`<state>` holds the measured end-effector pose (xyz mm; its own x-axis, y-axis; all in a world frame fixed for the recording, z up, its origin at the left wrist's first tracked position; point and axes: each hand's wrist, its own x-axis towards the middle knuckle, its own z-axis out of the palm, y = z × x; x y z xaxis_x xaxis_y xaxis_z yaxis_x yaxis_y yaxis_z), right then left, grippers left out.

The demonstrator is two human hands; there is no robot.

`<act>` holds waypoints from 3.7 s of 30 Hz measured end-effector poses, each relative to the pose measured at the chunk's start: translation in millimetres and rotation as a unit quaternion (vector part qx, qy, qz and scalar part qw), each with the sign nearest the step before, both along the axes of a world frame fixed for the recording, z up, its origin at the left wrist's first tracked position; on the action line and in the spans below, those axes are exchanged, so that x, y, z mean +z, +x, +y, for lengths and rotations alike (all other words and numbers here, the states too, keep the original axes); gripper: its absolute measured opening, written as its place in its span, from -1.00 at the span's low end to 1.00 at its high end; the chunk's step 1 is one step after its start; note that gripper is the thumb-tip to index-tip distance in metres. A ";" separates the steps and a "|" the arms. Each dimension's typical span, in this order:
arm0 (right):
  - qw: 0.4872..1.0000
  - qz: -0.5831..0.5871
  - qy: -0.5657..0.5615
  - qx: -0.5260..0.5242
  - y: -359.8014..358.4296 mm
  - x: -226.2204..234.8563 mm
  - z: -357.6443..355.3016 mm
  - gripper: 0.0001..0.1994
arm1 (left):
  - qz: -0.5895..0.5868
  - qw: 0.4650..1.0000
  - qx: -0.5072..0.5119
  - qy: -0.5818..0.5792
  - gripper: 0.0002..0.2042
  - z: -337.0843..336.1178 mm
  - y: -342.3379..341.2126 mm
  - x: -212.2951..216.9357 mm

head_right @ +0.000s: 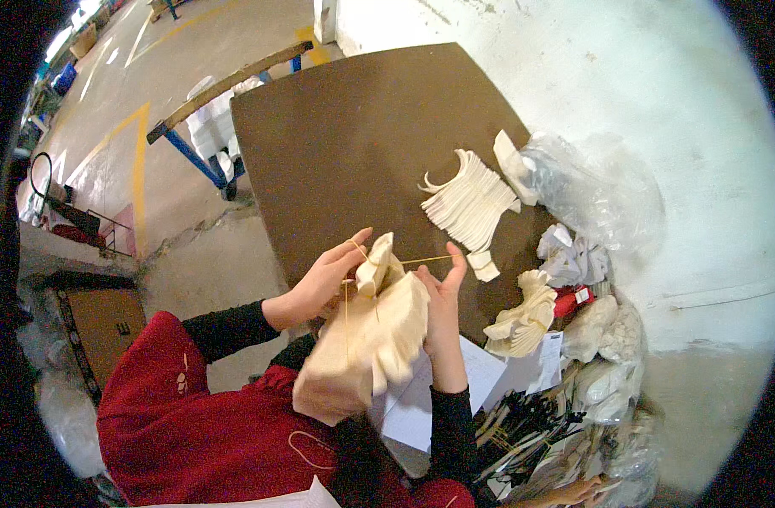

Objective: The person gathers stacks of cream-colored fabric pieces on a table, aligns them, and secures them with rubber bands. They repeat this process for multiple stacks, occasionally writing on a notepad and moving a trolley to clear space.

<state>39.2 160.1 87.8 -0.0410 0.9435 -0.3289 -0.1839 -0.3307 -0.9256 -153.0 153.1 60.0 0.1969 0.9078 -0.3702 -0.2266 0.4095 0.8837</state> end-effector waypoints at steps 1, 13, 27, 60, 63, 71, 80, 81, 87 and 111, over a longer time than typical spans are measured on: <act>1.000 -0.011 0.022 0.004 2.7 4.1 -6.2 -0.38 | 0.023 0.999 -0.001 0.026 -0.46 -3.7 -0.1 5.1; 0.999 -0.001 0.003 -0.039 9.1 -11.8 -17.1 -0.34 | -0.085 0.993 -0.062 -0.049 -0.35 -10.8 12.8 8.1; 0.998 0.004 -0.048 -0.032 -3.7 -3.5 -28.0 -0.59 | -0.204 0.969 -0.076 -0.118 -0.51 -3.0 -5.9 4.5; 0.957 0.113 -0.267 0.024 7.7 -42.5 -58.1 -0.52 | 0.103 0.981 -0.119 -0.114 -0.78 -13.9 -35.3 -43.2; 0.967 0.147 -0.199 0.057 15.6 -30.6 -71.5 -0.50 | 0.100 0.990 -0.067 -0.079 -0.79 -22.1 -28.4 -25.9; 0.993 -0.029 -0.115 0.026 15.9 -25.9 -104.4 -0.50 | 0.081 0.995 -0.006 0.058 -0.27 -54.1 -47.5 -1.3; 0.974 0.031 -0.202 -0.093 14.7 -53.0 -112.9 -0.63 | 0.228 0.956 -0.180 0.034 -0.01 -75.9 -40.2 6.2; 0.975 0.035 -0.195 -0.105 11.1 -51.6 -111.5 -0.62 | 0.219 0.968 -0.121 0.041 -0.02 -78.6 -32.5 1.0; 0.971 0.060 -0.151 -0.174 -13.6 -43.8 -98.3 -0.62 | 0.161 0.985 -0.004 0.068 0.15 -64.9 -27.4 -8.9; 0.980 -0.192 -0.056 -0.002 0.0 -60.6 -78.0 -0.44 | 0.005 0.977 -0.030 0.210 -0.49 -74.9 -60.3 -22.5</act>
